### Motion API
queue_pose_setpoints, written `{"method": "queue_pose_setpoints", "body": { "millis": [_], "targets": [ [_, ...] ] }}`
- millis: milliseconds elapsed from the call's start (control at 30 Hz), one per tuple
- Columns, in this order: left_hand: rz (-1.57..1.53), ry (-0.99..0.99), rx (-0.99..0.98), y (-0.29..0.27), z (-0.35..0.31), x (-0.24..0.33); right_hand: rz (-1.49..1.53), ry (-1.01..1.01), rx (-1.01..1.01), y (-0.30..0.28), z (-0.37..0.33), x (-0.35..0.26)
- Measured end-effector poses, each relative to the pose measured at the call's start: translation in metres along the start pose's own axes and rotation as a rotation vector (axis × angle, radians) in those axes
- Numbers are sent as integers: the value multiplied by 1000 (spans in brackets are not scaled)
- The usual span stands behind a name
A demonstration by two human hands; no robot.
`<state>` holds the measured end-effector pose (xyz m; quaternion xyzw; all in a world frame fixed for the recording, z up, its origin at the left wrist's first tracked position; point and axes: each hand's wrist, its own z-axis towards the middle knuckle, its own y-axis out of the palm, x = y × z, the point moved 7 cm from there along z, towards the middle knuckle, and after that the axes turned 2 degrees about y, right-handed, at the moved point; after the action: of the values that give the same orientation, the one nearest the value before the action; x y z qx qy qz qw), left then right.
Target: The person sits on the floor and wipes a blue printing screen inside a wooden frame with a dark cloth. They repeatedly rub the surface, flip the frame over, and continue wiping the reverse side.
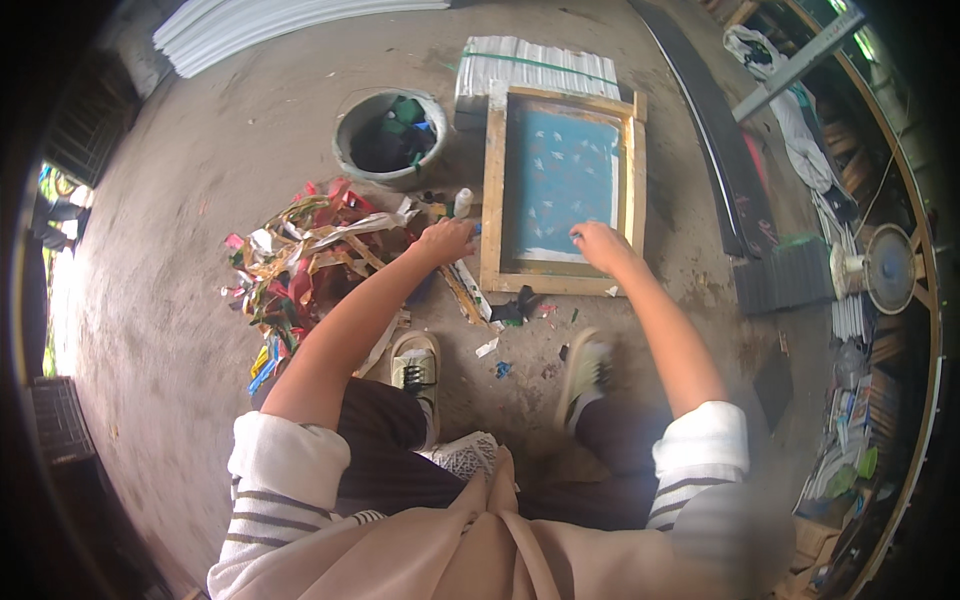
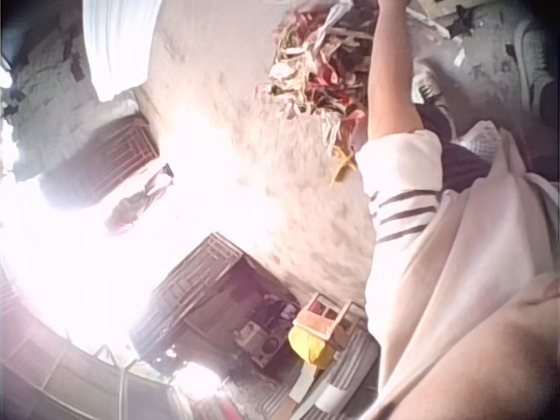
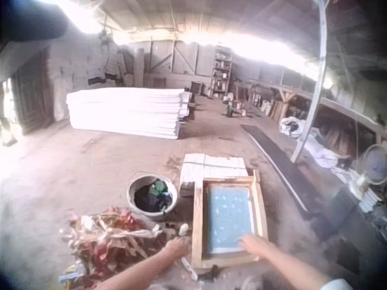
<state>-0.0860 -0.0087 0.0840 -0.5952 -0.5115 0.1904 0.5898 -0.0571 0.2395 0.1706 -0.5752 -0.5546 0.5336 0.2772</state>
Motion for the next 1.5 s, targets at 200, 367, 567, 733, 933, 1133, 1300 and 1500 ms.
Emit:
{"method": "queue_pose_setpoints", "body": {
  "millis": [200, 367, 567, 733, 933, 1133, 1300, 1500],
  "targets": [
    [-274, -160, 113, 61, 18, 31, 93, 237, 336, 91, -40, 83],
    [-518, -193, 412, 92, 7, 21, -25, -46, 405, 190, -67, -29],
    [-567, -297, 643, 92, 13, 0, 137, -125, 410, 179, -80, -34],
    [-795, -575, 542, 96, 44, 4, 138, 492, 648, 114, -59, 106],
    [-827, -588, 586, 107, 57, 8, 38, 490, 617, 171, -95, 114],
    [-866, -636, 617, 117, 41, -10, 270, 600, 609, 170, -116, 78],
    [-952, -584, 659, 102, 55, -1, 315, 509, 764, 132, -94, 130],
    [-843, -652, 652, 63, 50, 22, 561, 295, 722, 92, -40, 92]
  ]
}}
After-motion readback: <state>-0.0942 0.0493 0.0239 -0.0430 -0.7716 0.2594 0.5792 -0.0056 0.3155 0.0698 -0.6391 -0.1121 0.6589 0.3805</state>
